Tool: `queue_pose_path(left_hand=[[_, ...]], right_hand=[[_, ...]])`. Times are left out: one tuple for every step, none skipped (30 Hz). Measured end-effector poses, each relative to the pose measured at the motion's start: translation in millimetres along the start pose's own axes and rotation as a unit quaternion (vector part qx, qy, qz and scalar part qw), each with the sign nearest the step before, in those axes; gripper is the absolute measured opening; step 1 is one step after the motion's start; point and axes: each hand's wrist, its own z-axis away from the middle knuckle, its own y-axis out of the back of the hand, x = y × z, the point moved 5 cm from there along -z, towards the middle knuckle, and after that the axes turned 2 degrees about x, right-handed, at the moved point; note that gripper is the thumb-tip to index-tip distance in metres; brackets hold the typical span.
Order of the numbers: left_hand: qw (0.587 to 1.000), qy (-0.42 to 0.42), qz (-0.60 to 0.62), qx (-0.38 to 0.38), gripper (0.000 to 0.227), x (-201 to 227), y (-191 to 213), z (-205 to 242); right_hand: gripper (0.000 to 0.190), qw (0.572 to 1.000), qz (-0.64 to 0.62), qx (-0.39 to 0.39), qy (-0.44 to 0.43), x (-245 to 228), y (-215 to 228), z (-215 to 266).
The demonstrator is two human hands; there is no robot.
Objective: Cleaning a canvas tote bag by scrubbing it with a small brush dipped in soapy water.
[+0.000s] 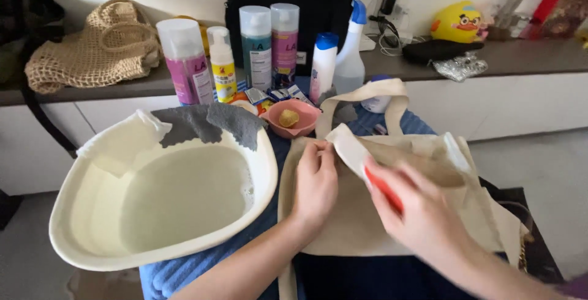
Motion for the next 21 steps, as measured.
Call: queue_pose_path(left_hand=[[0.999, -0.032, -0.037, -0.001, 0.019, 2.5, -1.0, 2.9], [0.995, -0.064, -0.073, -0.002, 0.020, 5.6, -2.3, 5.8], [0.995, -0.068, -0.073, -0.004, 0.020, 5.6, -1.5, 4.2], [0.998, -0.061, -0.008, -0.014, 0.018, 4.9, 0.0, 2.0], [0.997, -0.053, 0.057, -0.020, 0.017, 3.5, 4.3, -0.3], [0.997, -0.056, 0.058, -0.017, 0.017, 15.8, 3.5, 0.6], [0.999, -0.009, 0.049, 0.000, 0.015, 20.9, 5.3, 2.8], [0.998, 0.038, 0.041, 0.016, 0.017, 25.4, 6.9, 5.2], [0.998, 0.040, 0.042, 0.016, 0.017, 19.6, 6.5, 4.1], [0.999, 0.023, 0.020, 0.009, 0.017, 15.8, 5.0, 2.9], [1.000, 0.004, -0.001, 0.001, 0.017, 13.7, 3.7, 0.3], [1.000, 0.004, 0.000, 0.002, 0.017, 4.4, 4.1, -0.4], [0.998, -0.037, -0.037, -0.020, 0.014, -0.9, 1.0, -0.4], [0.993, -0.077, -0.074, -0.041, 0.012, -6.2, -2.9, 0.3], [0.993, -0.078, -0.073, -0.045, 0.012, -6.2, -4.4, 5.0], [0.988, -0.097, -0.103, -0.057, 0.014, -4.7, -7.0, 10.1], [0.982, -0.116, -0.134, -0.066, 0.016, -2.9, -6.8, 14.7], [0.982, -0.118, -0.134, -0.065, 0.016, -3.4, -7.3, 7.6], [0.983, -0.086, -0.148, -0.071, 0.015, -8.7, -4.9, 1.7], [0.982, -0.053, -0.162, -0.077, 0.017, -14.0, -2.0, -4.2], [0.983, -0.055, -0.162, -0.073, 0.017, -3.0, -0.4, -1.8]], right_hand=[[0.034, 0.999, -0.017, 0.024, 0.040, -2.6, 1.0, -13.2], [0.031, 0.995, -0.034, 0.047, 0.079, -4.9, 2.7, -26.4], [0.031, 0.995, -0.032, 0.052, 0.080, -6.4, 0.5, -30.6], [0.026, 0.997, -0.052, 0.042, 0.041, -4.8, -3.7, -35.9], [0.022, 0.997, -0.075, 0.028, 0.006, -4.7, -10.0, -42.2], [0.022, 0.997, -0.076, 0.029, 0.010, -7.8, -8.1, -33.5], [0.028, 0.996, -0.075, 0.038, 0.024, -12.4, -6.6, -22.5], [0.036, 0.995, -0.074, 0.047, 0.038, -16.4, -5.5, -11.4], [0.036, 0.996, -0.074, 0.044, 0.038, -13.7, -4.1, -3.0], [0.033, 0.996, -0.064, 0.052, 0.046, -11.4, -1.3, 5.3], [0.029, 0.995, -0.055, 0.062, 0.056, -9.1, 1.3, 12.0], [0.029, 0.995, -0.055, 0.061, 0.057, -7.4, 3.1, 7.0], [0.030, 0.996, -0.051, 0.054, 0.050, -4.4, 5.0, 2.6], [0.031, 0.997, -0.048, 0.047, 0.043, -1.0, 7.4, -1.9], [0.031, 0.997, -0.045, 0.048, 0.041, 3.9, 3.7, -11.2], [0.032, 0.998, -0.050, 0.026, 0.024, 10.2, -2.3, -20.8], [0.033, 0.998, -0.058, 0.004, 0.009, 15.2, -10.1, -31.3], [0.033, 0.998, -0.059, 0.006, 0.010, 17.5, -6.6, -38.0], [0.033, 0.997, -0.078, -0.001, -0.028, 21.7, -6.0, -43.5], [0.033, 0.993, -0.097, -0.008, -0.067, 25.7, -6.0, -48.9], [0.033, 0.993, -0.099, -0.007, -0.064, 29.6, -2.7, -56.5]])
